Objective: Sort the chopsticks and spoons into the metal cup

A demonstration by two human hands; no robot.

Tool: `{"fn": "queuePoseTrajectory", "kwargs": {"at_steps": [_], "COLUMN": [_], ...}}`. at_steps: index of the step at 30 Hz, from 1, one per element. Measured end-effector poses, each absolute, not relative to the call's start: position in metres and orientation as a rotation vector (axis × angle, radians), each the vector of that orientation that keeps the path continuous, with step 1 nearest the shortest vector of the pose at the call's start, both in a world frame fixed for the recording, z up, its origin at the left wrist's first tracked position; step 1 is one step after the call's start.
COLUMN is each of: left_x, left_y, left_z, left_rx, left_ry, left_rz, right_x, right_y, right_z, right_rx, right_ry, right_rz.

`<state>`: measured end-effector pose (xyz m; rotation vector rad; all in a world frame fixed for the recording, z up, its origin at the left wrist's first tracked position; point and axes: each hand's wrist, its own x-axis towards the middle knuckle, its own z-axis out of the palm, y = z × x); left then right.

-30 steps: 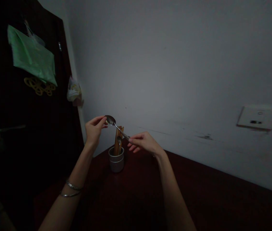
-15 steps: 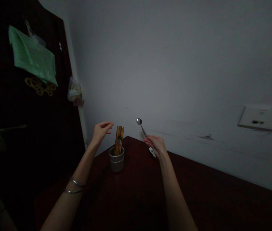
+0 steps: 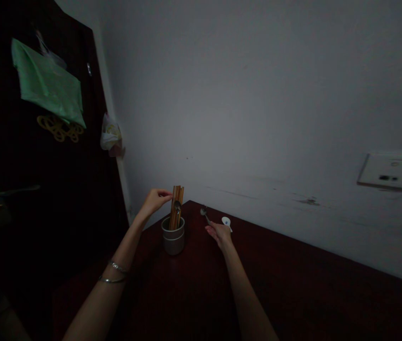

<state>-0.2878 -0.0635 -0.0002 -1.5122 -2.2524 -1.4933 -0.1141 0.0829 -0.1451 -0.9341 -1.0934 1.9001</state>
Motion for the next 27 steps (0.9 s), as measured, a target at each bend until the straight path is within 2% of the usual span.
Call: {"fn": "queuePoseTrajectory", "kwargs": {"at_steps": [15,27], "left_x": [-0.295,-0.293], "left_y": [-0.053,-0.05], "left_z": [-0.013,-0.02], "left_rx": [-1.636,-1.765], "left_ry": [-2.277,-2.288], "left_rz": [-1.312,-1.281], "right_x": [-0.112,-0.11], "right_y": [0.082,0.08], "right_z": [-0.151,-0.142], "right_rx": [-1.009,-1.146], "right_ry": [-1.056,-1.482], "right_rz": [1.917,1.767]}}
